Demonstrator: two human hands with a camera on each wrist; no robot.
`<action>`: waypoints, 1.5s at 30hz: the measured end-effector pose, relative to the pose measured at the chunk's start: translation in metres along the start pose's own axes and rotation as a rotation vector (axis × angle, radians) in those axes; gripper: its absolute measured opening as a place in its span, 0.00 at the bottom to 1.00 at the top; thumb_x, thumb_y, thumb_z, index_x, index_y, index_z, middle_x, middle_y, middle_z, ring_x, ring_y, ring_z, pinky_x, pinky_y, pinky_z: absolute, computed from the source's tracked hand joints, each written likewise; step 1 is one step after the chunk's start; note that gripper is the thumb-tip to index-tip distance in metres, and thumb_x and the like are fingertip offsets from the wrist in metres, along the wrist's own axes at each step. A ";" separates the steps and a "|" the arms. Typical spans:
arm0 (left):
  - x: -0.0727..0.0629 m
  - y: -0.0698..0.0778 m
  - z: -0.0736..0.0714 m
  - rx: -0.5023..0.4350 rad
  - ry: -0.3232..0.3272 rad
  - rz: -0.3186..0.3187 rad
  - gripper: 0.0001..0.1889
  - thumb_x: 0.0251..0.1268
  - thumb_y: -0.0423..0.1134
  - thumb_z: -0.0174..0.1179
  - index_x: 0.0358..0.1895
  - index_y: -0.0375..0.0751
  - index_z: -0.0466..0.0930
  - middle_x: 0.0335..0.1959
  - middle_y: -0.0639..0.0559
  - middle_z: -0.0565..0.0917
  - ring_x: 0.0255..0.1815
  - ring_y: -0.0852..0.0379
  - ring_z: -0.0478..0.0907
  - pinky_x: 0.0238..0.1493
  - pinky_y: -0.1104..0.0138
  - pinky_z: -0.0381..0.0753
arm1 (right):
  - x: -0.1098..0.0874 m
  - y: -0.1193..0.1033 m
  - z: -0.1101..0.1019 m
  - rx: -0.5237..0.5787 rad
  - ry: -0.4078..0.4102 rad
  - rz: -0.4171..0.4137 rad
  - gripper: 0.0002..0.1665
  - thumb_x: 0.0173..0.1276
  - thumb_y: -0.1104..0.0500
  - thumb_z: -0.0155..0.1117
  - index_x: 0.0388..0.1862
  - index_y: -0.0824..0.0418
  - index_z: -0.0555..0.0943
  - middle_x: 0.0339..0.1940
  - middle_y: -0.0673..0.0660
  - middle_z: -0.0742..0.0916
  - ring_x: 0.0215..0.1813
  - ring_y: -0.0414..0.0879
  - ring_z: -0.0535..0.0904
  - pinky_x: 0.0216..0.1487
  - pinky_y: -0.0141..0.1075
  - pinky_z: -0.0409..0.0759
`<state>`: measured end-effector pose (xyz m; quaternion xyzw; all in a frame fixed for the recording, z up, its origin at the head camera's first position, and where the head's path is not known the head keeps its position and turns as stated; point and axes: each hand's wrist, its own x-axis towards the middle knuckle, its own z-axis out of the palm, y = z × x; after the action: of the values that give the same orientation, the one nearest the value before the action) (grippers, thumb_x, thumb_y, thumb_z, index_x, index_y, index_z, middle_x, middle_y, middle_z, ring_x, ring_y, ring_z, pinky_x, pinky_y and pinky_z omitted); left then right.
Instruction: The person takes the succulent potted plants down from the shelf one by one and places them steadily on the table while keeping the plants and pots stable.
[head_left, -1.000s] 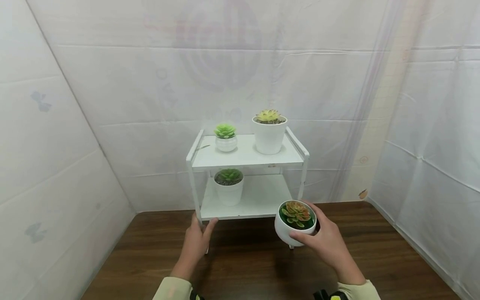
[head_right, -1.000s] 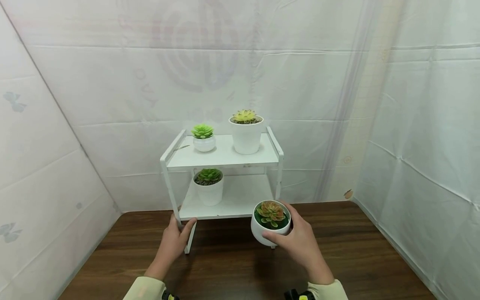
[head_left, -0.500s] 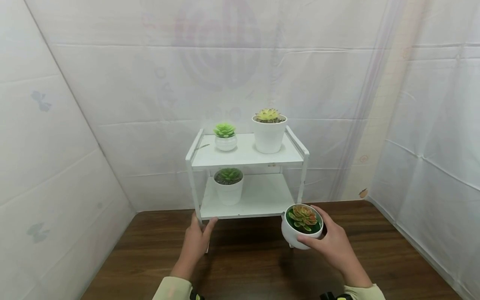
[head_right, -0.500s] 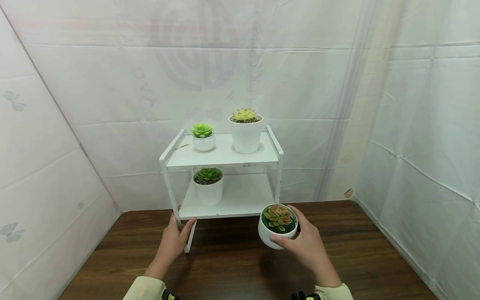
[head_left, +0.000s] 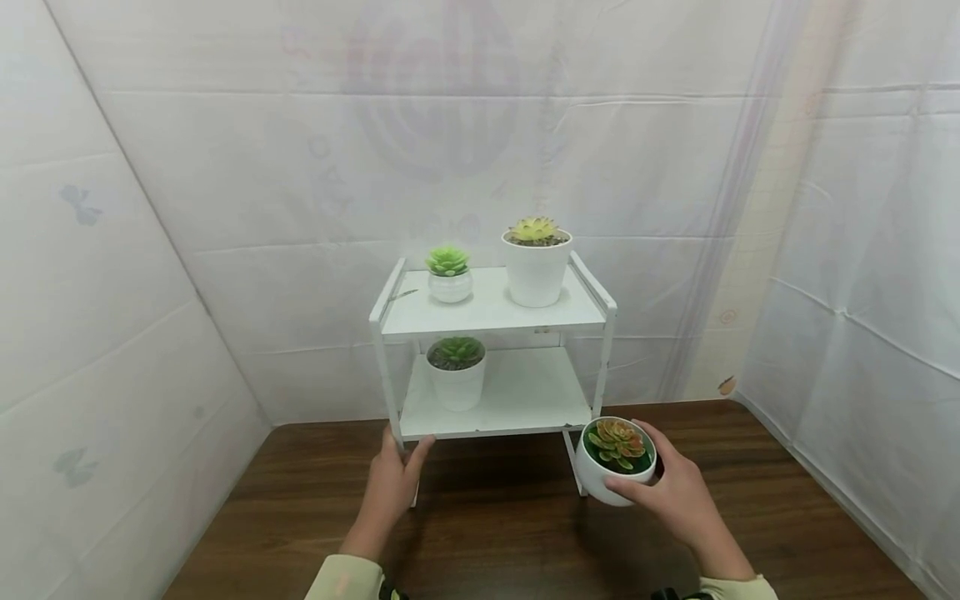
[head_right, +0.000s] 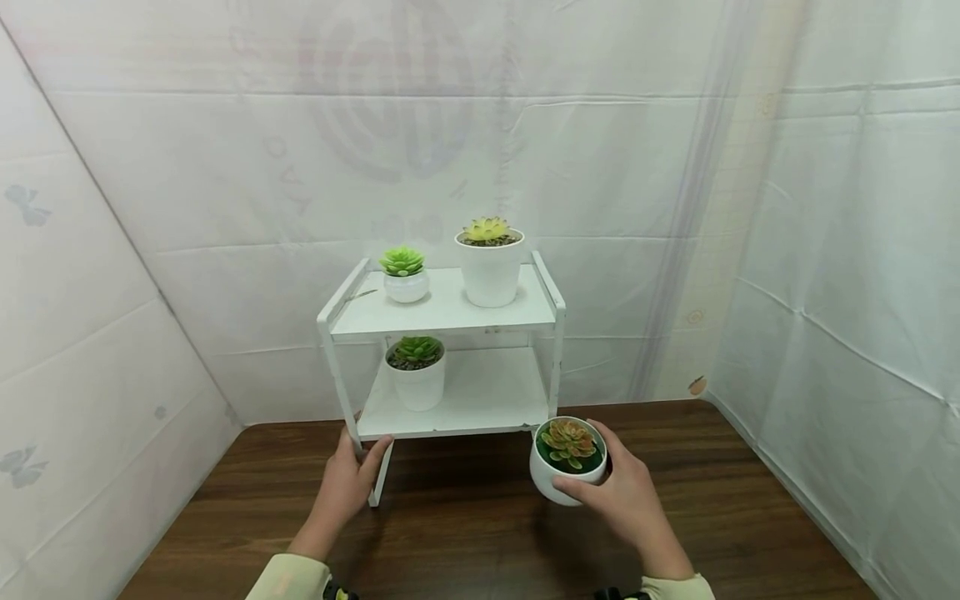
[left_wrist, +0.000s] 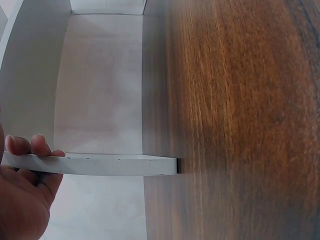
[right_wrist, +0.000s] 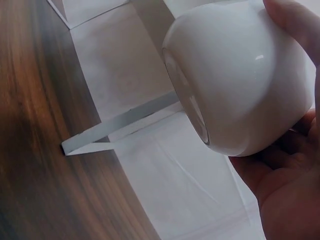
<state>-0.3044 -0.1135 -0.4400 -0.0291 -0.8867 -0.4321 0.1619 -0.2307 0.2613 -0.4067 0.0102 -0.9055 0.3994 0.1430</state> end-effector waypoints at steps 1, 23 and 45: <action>0.000 0.000 0.000 -0.002 0.001 -0.001 0.42 0.68 0.65 0.50 0.74 0.40 0.50 0.58 0.32 0.78 0.49 0.45 0.80 0.50 0.48 0.79 | 0.000 0.001 0.000 0.000 -0.001 0.003 0.55 0.51 0.39 0.76 0.73 0.53 0.62 0.59 0.63 0.81 0.57 0.55 0.77 0.47 0.46 0.76; -0.001 0.000 0.000 0.012 0.006 0.012 0.42 0.68 0.63 0.51 0.73 0.39 0.51 0.50 0.34 0.82 0.39 0.50 0.78 0.44 0.51 0.80 | 0.000 0.027 0.003 -0.042 0.004 0.014 0.56 0.50 0.37 0.76 0.73 0.57 0.62 0.58 0.66 0.82 0.56 0.58 0.78 0.48 0.49 0.77; -0.001 0.000 0.001 0.002 0.010 0.012 0.41 0.68 0.64 0.50 0.72 0.39 0.52 0.57 0.32 0.78 0.49 0.44 0.81 0.48 0.49 0.80 | 0.006 0.052 0.015 -0.028 -0.019 0.139 0.59 0.49 0.32 0.73 0.73 0.56 0.60 0.63 0.66 0.79 0.61 0.60 0.76 0.54 0.55 0.75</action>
<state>-0.3040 -0.1128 -0.4405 -0.0322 -0.8861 -0.4304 0.1690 -0.2471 0.2865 -0.4521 -0.0508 -0.9108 0.3956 0.1063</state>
